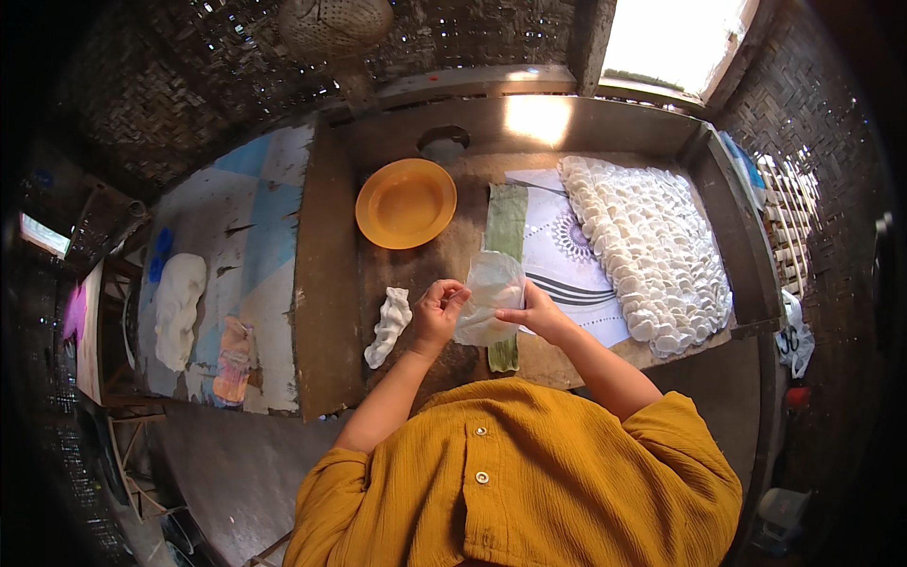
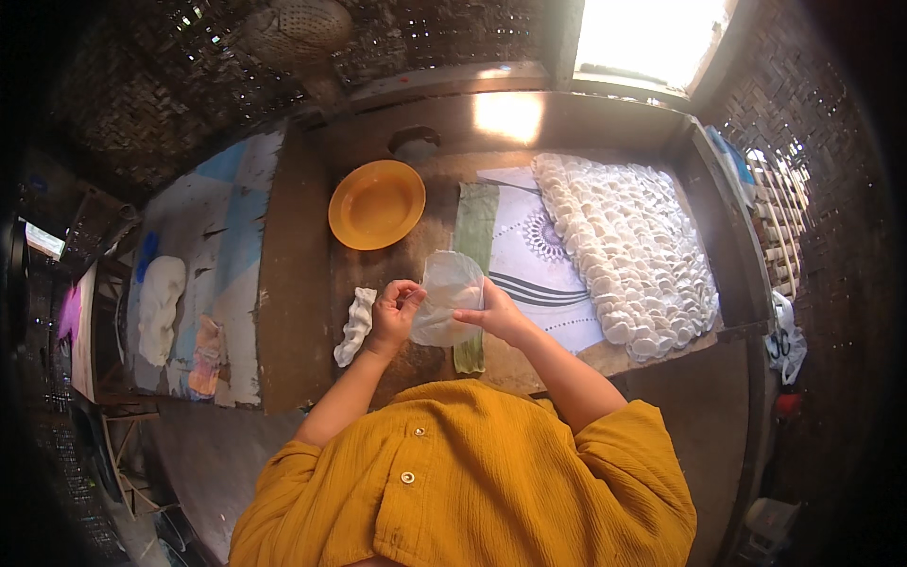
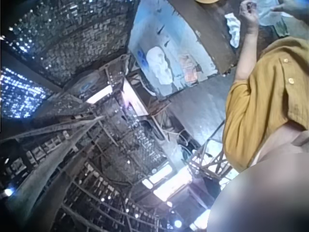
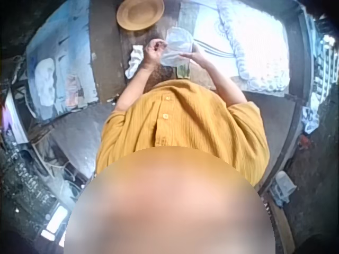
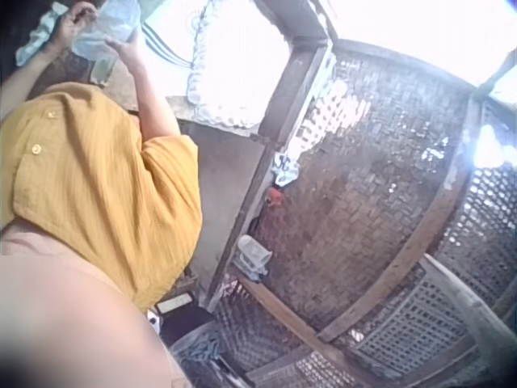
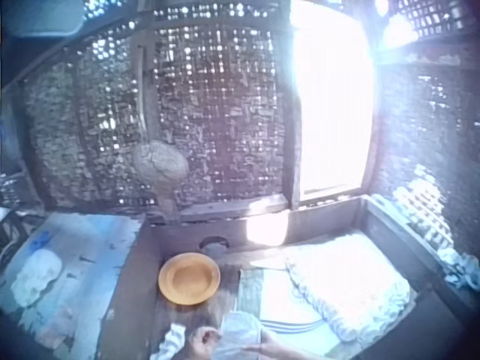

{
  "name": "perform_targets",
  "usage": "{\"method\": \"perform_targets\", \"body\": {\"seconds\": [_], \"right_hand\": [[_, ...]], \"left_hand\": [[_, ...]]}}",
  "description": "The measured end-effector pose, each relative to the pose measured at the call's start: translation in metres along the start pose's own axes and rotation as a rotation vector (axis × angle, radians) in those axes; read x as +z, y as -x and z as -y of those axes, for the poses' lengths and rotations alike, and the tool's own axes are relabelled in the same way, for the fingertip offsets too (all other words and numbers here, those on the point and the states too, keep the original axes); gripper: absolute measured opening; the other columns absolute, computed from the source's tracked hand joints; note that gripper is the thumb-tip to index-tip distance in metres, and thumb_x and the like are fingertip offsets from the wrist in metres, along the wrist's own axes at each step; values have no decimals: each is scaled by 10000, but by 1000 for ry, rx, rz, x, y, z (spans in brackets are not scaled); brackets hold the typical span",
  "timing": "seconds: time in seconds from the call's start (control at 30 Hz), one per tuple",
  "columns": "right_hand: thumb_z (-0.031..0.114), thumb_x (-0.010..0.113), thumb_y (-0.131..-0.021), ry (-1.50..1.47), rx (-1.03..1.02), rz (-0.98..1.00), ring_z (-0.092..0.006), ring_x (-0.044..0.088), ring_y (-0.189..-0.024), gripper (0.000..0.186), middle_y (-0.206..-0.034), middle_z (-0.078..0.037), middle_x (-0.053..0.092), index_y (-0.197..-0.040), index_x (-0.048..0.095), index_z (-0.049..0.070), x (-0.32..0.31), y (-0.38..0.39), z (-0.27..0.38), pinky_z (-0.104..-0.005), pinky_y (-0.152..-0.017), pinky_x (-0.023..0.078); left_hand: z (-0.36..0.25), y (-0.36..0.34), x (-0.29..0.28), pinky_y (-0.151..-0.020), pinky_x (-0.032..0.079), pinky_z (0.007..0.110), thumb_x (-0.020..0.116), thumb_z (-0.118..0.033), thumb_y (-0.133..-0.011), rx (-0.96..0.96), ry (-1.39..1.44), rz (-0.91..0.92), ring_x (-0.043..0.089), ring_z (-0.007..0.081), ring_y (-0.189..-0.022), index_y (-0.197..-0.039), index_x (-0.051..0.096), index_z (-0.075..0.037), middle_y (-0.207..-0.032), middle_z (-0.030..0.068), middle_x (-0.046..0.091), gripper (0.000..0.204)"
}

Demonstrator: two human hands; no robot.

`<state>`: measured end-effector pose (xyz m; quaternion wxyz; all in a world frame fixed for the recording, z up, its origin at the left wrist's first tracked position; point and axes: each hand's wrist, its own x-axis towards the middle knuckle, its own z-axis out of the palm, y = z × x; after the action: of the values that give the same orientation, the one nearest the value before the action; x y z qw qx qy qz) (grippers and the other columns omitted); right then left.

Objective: The person repeatedly scoops small portions of white dough from a bowl, rolls them between the palms, and places the shaped pieces onto a patterned tray. The process is continuous and repetitive throughout the clip.

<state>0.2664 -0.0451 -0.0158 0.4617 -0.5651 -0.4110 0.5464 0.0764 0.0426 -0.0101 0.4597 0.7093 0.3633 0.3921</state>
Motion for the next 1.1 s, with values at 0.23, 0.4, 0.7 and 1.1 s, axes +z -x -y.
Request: {"method": "perform_targets", "body": {"seconds": [0.23, 0.4, 0.7, 1.1], "right_hand": [[290, 703, -798, -167, 7, 1, -144, 534, -906, 540, -986, -72, 531, -1156, 384, 41, 9, -1, 6, -272, -762, 448], [304, 665, -829, -418, -8, 91, -138, 519, -929, 552, -1032, -72, 514, -1202, 354, 40, 29, -12, 3, -287, -801, 448], [169, 702, -788, -561, -24, 179, -169, 499, -1103, 603, -1184, -88, 519, -1266, 361, 31, 57, -10, 25, -321, -936, 403], [115, 728, -723, 231, -155, -94, -212, 629, -897, 446, -976, -134, 649, -1111, 528, 25, 22, -13, 18, -327, -787, 496]], "left_hand": [[-13, -4, -16, -645, 423, 195, 645, -185, -852, -254, 670, 133, 505, 44, -722, -948, 571, -90, -808, -45, 565, 154], [-37, -5, -25, -728, 482, 238, 638, -199, -850, -479, 1054, 175, 570, 90, -819, -1005, 551, -107, -901, 1, 603, 200], [-24, -2, -38, -726, 478, 245, 642, -197, -848, -486, 981, 121, 563, 88, -833, -996, 545, -90, -902, 5, 603, 206], [11, 26, -22, -583, 416, 187, 578, -247, -897, -99, 449, -376, 503, 56, -671, -957, 573, -45, -757, -12, 548, 211]]}}
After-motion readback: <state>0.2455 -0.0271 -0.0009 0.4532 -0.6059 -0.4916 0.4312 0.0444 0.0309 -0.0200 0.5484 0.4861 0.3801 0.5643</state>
